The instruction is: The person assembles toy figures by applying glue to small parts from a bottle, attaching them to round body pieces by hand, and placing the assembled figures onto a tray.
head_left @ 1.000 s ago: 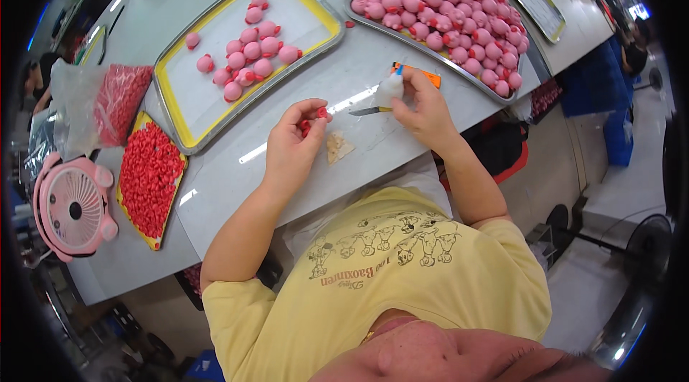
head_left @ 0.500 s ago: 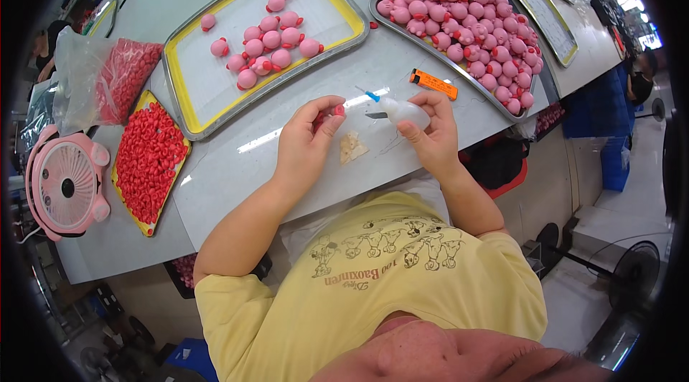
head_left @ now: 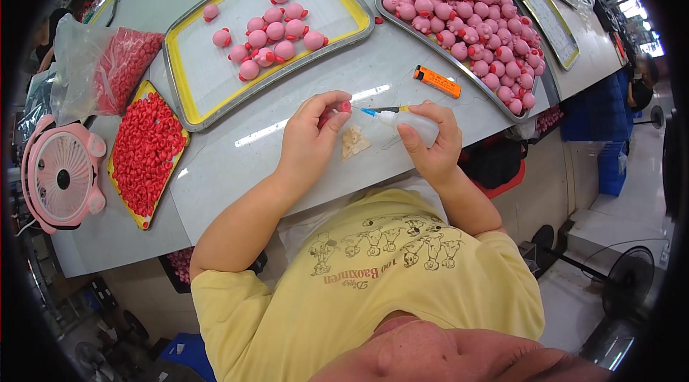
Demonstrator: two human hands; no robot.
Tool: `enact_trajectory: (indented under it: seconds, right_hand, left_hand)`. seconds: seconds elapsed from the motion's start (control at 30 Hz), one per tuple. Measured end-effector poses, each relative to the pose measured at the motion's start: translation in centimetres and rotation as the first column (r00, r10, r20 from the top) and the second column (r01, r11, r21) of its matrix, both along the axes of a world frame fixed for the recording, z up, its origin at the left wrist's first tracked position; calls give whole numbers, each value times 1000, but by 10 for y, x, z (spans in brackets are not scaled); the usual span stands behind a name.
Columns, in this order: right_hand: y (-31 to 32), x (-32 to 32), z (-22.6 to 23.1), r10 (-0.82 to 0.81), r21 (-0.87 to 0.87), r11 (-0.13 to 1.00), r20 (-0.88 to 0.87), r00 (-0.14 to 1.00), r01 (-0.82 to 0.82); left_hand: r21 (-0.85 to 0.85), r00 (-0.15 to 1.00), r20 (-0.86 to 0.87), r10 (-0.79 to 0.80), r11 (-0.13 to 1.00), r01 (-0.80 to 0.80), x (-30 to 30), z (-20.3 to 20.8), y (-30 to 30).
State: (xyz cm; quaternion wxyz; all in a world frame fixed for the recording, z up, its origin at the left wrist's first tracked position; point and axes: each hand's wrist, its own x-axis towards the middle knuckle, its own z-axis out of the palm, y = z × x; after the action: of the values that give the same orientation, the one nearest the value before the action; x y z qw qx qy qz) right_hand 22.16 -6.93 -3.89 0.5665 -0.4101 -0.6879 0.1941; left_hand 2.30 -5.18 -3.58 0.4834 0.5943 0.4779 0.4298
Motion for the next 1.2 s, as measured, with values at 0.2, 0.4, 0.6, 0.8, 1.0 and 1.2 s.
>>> enact_trajectory:
  seconds: [0.2, 0.4, 0.6, 0.8, 1.0, 1.2]
  right_hand:
    - [5, -1, 0, -8, 127, 992, 90, 996, -4]
    - [3, -2, 0, -2, 80, 997, 77, 997, -4]
    - [4, 1, 10, 29, -88, 996, 11, 1000, -28]
    - [5, 6, 18, 51, -110, 993, 57, 997, -45]
    - [6, 4, 15, 8, -31, 1000, 101, 995, -4]
    - [11, 8, 17, -88, -1, 996, 41, 995, 88]
  left_hand:
    - [5, 997, -74, -31, 999, 32, 0, 8, -1]
    - [100, 999, -52, 14, 995, -8, 3, 6, 0]
    - [192, 992, -126, 13, 981, 12, 4, 10, 2]
    - [307, 979, -202, 37, 951, 28, 5, 10, 2]
    - [346, 976, -213, 42, 937, 35, 5, 9, 6]
    - [336, 977, -197, 76, 942, -5, 10, 9, 10]
